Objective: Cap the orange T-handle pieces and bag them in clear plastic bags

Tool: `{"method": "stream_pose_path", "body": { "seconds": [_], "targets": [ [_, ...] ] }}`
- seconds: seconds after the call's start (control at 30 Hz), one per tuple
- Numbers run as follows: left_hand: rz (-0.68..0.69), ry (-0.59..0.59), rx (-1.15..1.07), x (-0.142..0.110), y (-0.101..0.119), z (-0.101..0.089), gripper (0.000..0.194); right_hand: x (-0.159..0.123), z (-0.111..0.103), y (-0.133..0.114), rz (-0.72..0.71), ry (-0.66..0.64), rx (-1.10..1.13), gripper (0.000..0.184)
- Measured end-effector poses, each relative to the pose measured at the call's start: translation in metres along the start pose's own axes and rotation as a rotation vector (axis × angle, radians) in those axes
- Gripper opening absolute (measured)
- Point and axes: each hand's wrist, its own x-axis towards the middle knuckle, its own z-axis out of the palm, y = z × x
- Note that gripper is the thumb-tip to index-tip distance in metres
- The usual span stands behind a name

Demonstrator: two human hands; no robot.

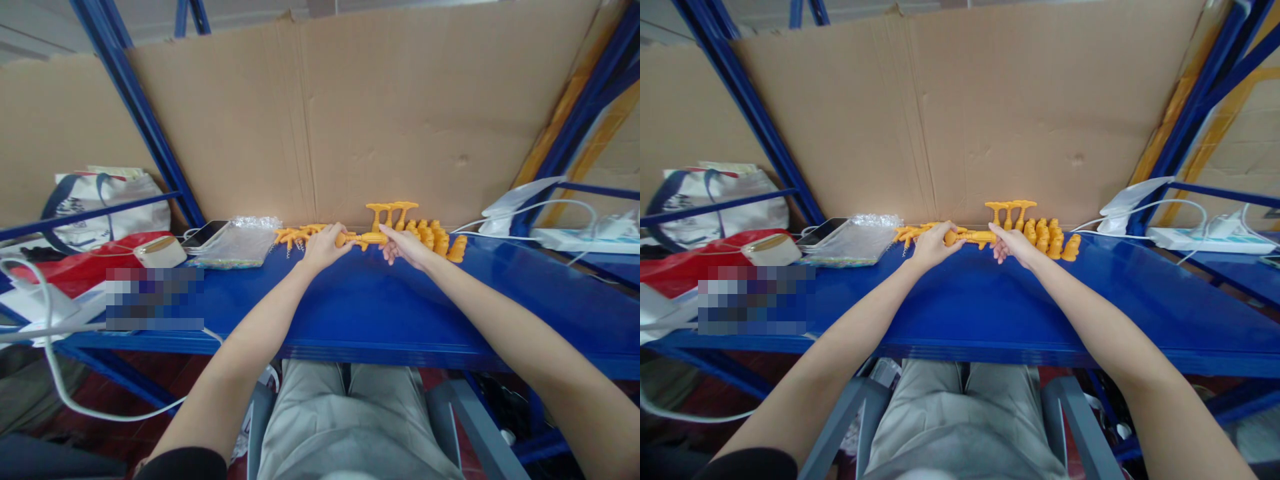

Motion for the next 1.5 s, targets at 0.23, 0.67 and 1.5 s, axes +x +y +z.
{"method": "stream_pose_path", "body": {
  "seconds": [0.23,0.67,1.5],
  "targets": [
    [0.012,-0.099,0.026,0.0,-0.004,0.006,0.023,0.009,0.003,0.018,-0.376,0.102,-0.447,0.034],
    [0.159,-0.263,-0.004,-0.005,0.008,0.017,0.035,0.001,0.011,0.01,-0.597,-0.015,-1.095,0.014],
    [-0.094,-0.498,0.187,-0.002,-0.033,0.03,0.046,0.012,-0.025,0.015,-0.105,0.452,-1.011,0.023]
  ]
}}
